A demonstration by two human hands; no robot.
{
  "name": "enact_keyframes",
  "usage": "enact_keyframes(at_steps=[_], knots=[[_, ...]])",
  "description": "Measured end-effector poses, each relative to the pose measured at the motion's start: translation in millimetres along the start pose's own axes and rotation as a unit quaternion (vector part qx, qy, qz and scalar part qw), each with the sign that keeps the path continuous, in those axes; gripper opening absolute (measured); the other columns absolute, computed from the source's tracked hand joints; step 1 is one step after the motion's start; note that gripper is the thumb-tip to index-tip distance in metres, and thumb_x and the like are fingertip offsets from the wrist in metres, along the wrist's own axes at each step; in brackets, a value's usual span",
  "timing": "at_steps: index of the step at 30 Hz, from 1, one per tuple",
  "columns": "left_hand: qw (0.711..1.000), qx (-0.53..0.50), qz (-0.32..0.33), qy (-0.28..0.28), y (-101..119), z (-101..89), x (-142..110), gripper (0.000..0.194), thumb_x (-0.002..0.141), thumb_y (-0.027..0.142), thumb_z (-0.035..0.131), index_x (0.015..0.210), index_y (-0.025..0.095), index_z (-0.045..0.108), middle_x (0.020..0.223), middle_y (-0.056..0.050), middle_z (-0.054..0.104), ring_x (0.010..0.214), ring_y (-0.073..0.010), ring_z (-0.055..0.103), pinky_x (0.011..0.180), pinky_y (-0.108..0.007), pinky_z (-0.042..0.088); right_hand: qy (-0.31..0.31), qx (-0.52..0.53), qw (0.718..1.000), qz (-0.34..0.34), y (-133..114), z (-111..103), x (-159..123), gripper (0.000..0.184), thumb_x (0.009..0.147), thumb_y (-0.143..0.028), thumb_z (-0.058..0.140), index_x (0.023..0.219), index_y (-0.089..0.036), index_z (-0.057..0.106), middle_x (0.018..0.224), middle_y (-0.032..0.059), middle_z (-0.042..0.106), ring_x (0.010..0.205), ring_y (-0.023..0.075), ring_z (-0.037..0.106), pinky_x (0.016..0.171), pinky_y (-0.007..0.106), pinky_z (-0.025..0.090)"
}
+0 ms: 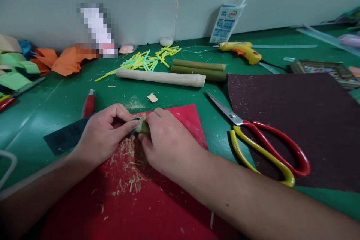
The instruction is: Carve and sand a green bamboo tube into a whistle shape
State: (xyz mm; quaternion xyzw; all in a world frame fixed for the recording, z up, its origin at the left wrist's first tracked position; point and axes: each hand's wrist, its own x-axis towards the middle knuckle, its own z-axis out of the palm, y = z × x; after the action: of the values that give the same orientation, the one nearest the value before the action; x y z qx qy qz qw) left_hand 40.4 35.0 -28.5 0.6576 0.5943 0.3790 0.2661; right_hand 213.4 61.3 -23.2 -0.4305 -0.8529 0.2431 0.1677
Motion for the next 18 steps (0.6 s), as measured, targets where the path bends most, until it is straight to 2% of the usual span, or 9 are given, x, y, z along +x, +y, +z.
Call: enact_keyframes(at_steps=[3,7,12,15,18], knots=[[1.000,0.005,0.020,-0.011,0.0,-0.9,0.0,0.017,0.081,0.021,0.067,0.068,0.017,0.056,0.073,0.003,0.054,0.067,-0.0101,0.051,0.063,-0.025,0.040,-0.006,0.001,1.000,-0.004,-0.7,-0.3,-1.3,0.010,0.085,-0.017,0.055,0.077,-0.019,0.049,0.082,0.0042,0.054,0.079,0.0183,0.050,0.067,0.031,0.038],[1.000,0.000,-0.020,-0.001,-0.4,-2.0,1.7,0.014,0.082,0.023,0.066,0.072,0.018,0.058,0.071,0.004,0.057,0.065,-0.0098,0.052,0.064,-0.025,0.041,0.001,-0.005,1.000,-0.010,0.2,0.3,-2.3,0.010,0.084,-0.016,0.055,0.078,-0.019,0.048,0.083,0.0042,0.054,0.079,0.0185,0.049,0.068,0.031,0.037],[0.999,-0.022,-0.023,-0.020,0.1,-1.5,-0.9,0.019,0.079,0.024,0.070,0.067,0.017,0.056,0.075,0.002,0.057,0.070,-0.0114,0.054,0.066,-0.026,0.042,0.008,-0.014,1.000,-0.010,0.8,2.2,-1.4,0.011,0.084,-0.017,0.054,0.076,-0.019,0.047,0.082,0.0039,0.052,0.077,0.0183,0.047,0.066,0.031,0.036],[0.997,-0.036,-0.062,-0.020,-0.2,-3.8,-1.0,0.019,0.077,0.028,0.072,0.068,0.018,0.058,0.072,0.003,0.058,0.067,-0.0110,0.054,0.064,-0.026,0.042,0.011,-0.019,1.000,-0.013,0.1,3.1,-1.8,0.011,0.083,-0.017,0.055,0.076,-0.019,0.047,0.081,0.0036,0.052,0.077,0.0182,0.047,0.066,0.031,0.036],[0.992,-0.067,-0.099,-0.046,-2.4,-10.5,1.6,0.019,0.075,0.031,0.074,0.071,0.018,0.060,0.071,0.003,0.061,0.066,-0.0110,0.055,0.065,-0.026,0.043,0.014,-0.016,1.000,-0.017,-0.6,3.2,-2.9,0.010,0.082,-0.017,0.055,0.076,-0.019,0.047,0.081,0.0035,0.052,0.077,0.0180,0.047,0.067,0.031,0.036]])
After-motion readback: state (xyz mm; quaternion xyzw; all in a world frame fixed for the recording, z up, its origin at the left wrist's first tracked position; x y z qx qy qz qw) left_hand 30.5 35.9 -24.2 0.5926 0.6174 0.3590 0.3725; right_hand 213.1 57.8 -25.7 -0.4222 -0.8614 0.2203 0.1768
